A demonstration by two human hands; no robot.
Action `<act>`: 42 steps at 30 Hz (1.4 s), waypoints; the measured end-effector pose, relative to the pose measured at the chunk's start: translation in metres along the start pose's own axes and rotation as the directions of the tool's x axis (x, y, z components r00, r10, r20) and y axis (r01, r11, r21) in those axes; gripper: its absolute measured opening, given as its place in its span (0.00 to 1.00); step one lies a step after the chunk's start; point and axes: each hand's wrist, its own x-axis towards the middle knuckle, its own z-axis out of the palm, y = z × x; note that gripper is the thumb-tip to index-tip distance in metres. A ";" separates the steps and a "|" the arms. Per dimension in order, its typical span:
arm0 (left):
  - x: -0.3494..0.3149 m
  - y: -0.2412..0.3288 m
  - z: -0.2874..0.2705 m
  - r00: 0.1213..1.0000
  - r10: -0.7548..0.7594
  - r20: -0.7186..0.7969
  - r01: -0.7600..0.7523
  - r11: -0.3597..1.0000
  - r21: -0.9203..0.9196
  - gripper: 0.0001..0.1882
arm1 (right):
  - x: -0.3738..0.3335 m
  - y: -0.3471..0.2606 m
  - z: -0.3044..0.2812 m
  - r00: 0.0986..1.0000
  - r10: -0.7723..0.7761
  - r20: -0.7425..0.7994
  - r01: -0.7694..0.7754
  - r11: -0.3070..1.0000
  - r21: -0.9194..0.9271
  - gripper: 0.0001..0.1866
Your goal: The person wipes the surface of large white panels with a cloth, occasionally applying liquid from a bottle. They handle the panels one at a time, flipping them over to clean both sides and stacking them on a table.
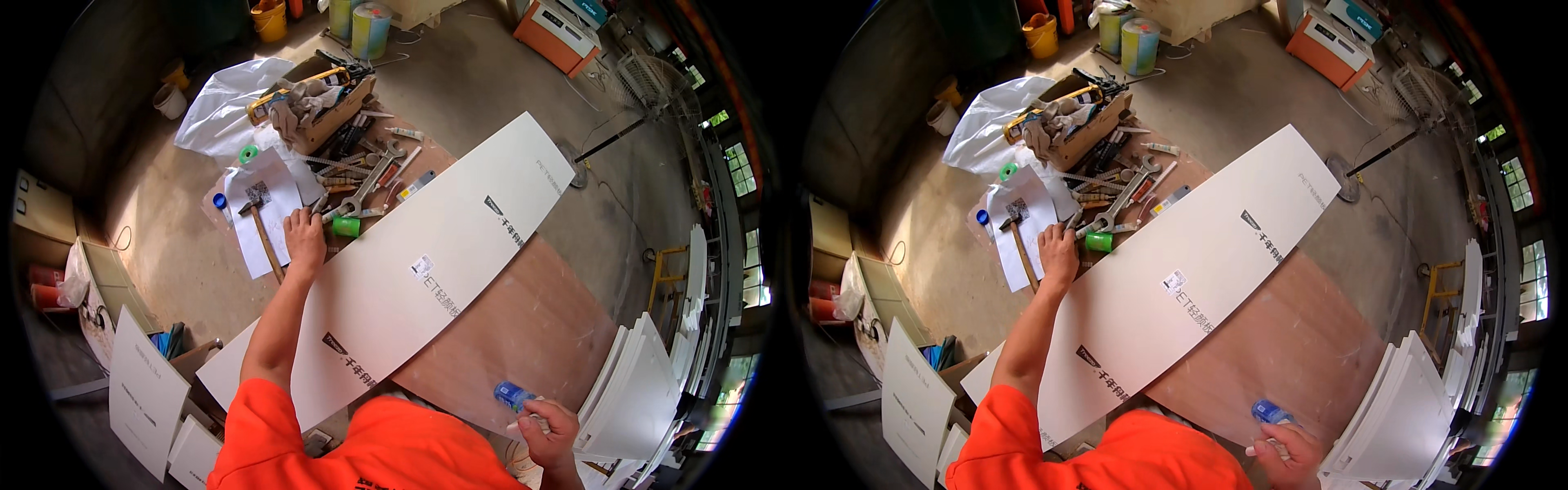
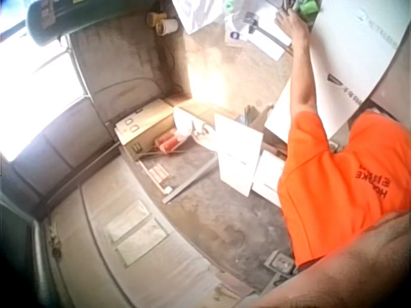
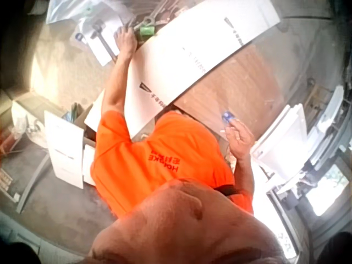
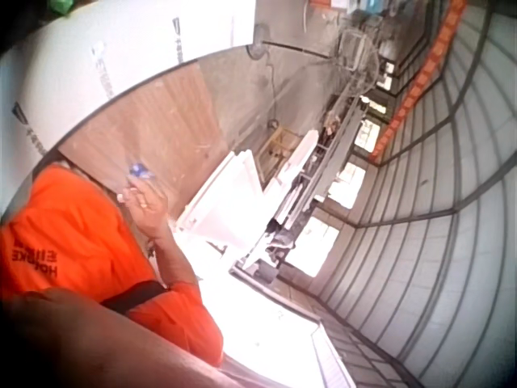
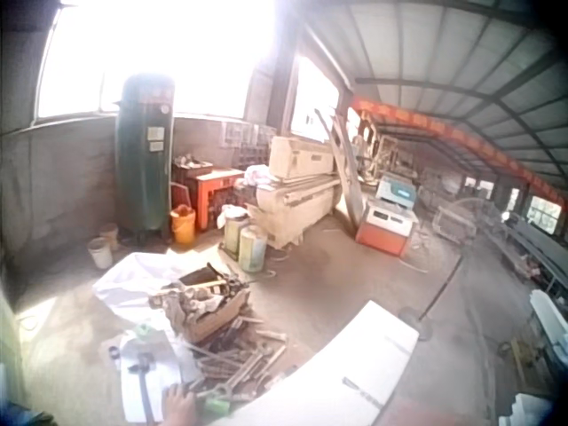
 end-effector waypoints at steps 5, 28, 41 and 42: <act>0.007 -0.001 -0.003 0.997 0.016 0.080 -0.020 0.999 0.040 0.09 | 0.007 -0.004 0.019 0.987 0.055 0.150 -0.070 0.993 0.094 0.13; -0.028 -0.059 -0.025 0.916 -0.394 0.073 0.390 0.919 0.054 0.21 | 0.075 -0.006 0.051 0.904 -0.254 0.344 0.255 0.966 0.044 0.14; -0.058 -0.144 -0.026 0.523 -0.725 0.449 0.612 -0.048 -0.789 0.12 | 0.095 -0.014 0.064 0.851 -0.318 0.418 0.334 0.942 0.036 0.14; -0.060 -0.146 -0.024 0.512 -0.724 0.462 0.607 -0.076 -0.791 0.13 | 0.097 -0.014 0.066 0.842 -0.329 0.427 0.347 0.937 0.037 0.14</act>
